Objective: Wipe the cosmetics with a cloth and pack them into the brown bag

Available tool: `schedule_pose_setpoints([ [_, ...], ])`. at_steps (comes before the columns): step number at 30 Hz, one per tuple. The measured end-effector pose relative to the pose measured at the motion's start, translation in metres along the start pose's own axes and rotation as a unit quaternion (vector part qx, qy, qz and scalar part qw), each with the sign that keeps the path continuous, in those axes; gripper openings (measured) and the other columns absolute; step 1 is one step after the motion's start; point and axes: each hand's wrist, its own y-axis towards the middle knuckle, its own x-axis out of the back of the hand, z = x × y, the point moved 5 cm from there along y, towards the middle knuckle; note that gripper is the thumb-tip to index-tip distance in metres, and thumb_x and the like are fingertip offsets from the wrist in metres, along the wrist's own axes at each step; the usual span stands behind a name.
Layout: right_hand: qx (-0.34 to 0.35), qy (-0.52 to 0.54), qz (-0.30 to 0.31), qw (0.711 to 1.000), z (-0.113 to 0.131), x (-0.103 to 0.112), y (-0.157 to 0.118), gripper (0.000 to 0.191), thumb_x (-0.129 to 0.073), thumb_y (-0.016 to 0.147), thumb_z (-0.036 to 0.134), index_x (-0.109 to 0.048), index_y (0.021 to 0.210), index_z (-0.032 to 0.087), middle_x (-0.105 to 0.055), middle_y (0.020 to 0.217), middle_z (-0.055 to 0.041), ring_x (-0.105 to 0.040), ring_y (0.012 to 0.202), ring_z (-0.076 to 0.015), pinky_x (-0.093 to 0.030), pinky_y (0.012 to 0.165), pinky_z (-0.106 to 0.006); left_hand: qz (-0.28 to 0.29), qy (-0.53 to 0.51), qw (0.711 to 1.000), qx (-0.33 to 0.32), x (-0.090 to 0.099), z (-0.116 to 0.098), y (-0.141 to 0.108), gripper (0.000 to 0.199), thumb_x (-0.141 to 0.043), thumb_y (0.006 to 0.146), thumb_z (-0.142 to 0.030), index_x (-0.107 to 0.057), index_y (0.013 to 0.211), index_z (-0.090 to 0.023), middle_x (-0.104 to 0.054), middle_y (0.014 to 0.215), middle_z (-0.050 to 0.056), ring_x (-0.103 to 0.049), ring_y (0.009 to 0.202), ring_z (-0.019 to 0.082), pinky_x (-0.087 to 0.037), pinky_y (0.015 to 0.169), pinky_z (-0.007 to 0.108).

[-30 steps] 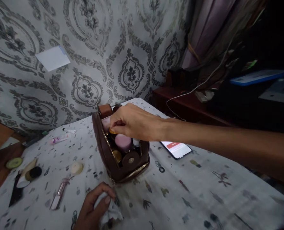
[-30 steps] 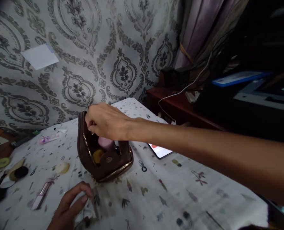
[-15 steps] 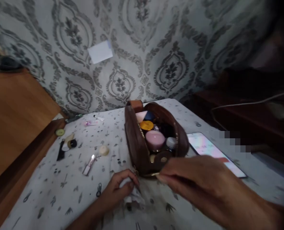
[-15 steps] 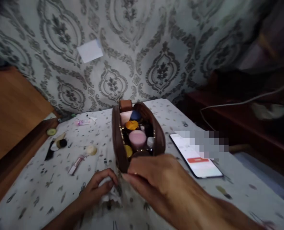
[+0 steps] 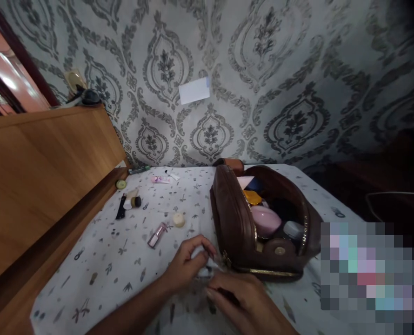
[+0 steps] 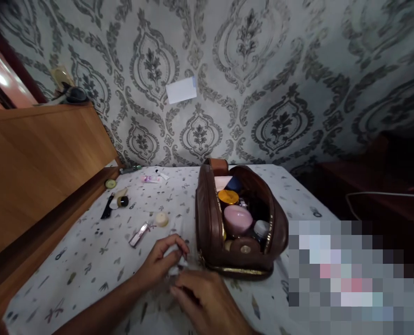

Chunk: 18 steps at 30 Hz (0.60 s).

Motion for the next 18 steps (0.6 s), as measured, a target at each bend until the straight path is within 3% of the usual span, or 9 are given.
schedule_pose_setpoints([
  [5,-0.068,0.107,0.006,0.992,-0.005,-0.023,0.022,0.030,-0.049,0.086,0.033,-0.048,0.059,0.019,-0.045,0.052,0.0036,-0.043,0.052,-0.0110,-0.030,0.054,-0.023,-0.062,0.046,0.997,0.001,0.023,-0.008,0.006,0.018,-0.050,0.087,-0.031,-0.063,0.086,-0.019,-0.059,0.078,0.001,-0.056,0.078,0.017,-0.043,0.076,0.027],
  [9,-0.144,0.221,0.025,0.964,-0.014,-0.050,0.036,0.032,-0.050,0.083,0.045,-0.049,0.063,0.020,-0.046,0.053,0.0040,-0.040,0.043,-0.0092,-0.030,0.045,-0.021,-0.090,0.205,0.975,-0.010,0.064,-0.011,0.019,0.026,-0.045,0.093,-0.039,-0.063,0.092,-0.020,-0.060,0.077,-0.001,-0.057,0.073,0.015,-0.045,0.070,0.025],
  [13,-0.171,0.242,0.017,0.955,-0.027,-0.070,0.046,0.037,-0.051,0.082,0.051,-0.048,0.062,0.020,-0.045,0.052,0.0041,-0.039,0.041,-0.0088,-0.030,0.043,-0.021,-0.133,0.338,0.932,0.019,0.143,-0.006,0.051,0.022,-0.054,0.090,-0.039,-0.065,0.089,-0.020,-0.064,0.082,-0.001,-0.060,0.077,0.017,-0.047,0.073,0.027],
  [16,-0.142,0.190,0.000,0.971,-0.038,-0.075,0.049,0.035,-0.051,0.085,0.044,-0.050,0.061,0.019,-0.047,0.052,0.0030,-0.045,0.049,-0.0100,-0.034,0.050,-0.021,-0.197,0.446,0.870,0.078,0.224,-0.004,0.086,0.015,-0.054,0.092,-0.024,-0.065,0.097,-0.018,-0.066,0.087,0.002,-0.062,0.084,0.019,-0.049,0.084,0.035],
  [18,-0.129,0.148,0.000,0.981,-0.044,-0.074,0.047,0.030,-0.054,0.085,0.036,-0.055,0.061,0.018,-0.049,0.052,0.0030,-0.048,0.053,-0.0105,-0.036,0.053,-0.021,-0.233,0.507,0.822,0.114,0.276,-0.001,0.111,0.019,-0.055,0.095,-0.026,-0.063,0.110,-0.016,-0.067,0.101,0.006,-0.063,0.095,0.021,-0.050,0.090,0.042],
])
